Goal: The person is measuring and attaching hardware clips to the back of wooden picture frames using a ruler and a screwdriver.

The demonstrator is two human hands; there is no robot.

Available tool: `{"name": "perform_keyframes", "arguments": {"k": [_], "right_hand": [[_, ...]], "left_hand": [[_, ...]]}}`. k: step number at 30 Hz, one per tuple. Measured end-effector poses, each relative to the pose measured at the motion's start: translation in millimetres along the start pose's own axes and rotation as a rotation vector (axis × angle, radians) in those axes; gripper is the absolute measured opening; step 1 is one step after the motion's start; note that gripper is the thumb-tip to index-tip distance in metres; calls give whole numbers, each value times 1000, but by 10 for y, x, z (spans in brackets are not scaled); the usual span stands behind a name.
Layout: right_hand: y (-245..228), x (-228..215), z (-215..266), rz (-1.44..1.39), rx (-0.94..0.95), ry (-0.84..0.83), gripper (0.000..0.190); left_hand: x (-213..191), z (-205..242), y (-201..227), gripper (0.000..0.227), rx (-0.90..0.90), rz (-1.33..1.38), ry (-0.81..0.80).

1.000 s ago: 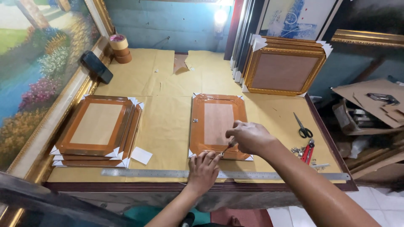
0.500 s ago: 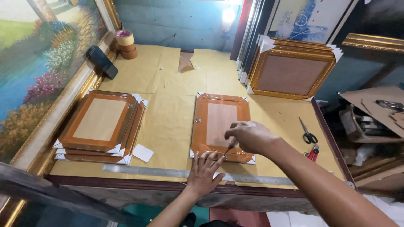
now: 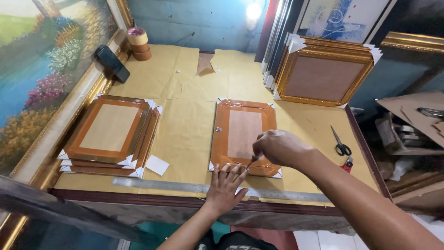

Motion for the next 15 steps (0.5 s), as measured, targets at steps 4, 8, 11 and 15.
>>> {"name": "perform_keyframes", "arguments": {"k": [4,8,11,15], "right_hand": [[-22,82,-65,-50,-84,51,17],[-87,103,-143,34,192,-110,15],[-140,12,-120,127,293,-136,27],[71,31,-109,99,2,-115,21]], "left_hand": [[9,-5,11,49,-10,11,-10],[25,5,18,50,-2,2,-40],[14,-19,15,50,-4,13,-28],[2,-12,10,51,-13,17,-39]]}}
Point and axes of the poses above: each hand's wrist, its own z-axis away from the middle knuckle, its own x-axis out of the palm, y = z × x, the point moved 1 cm from there along -z, towards the middle knuckle, and after that the axes turned 13 degrees about -z, right-handed, at the moved point
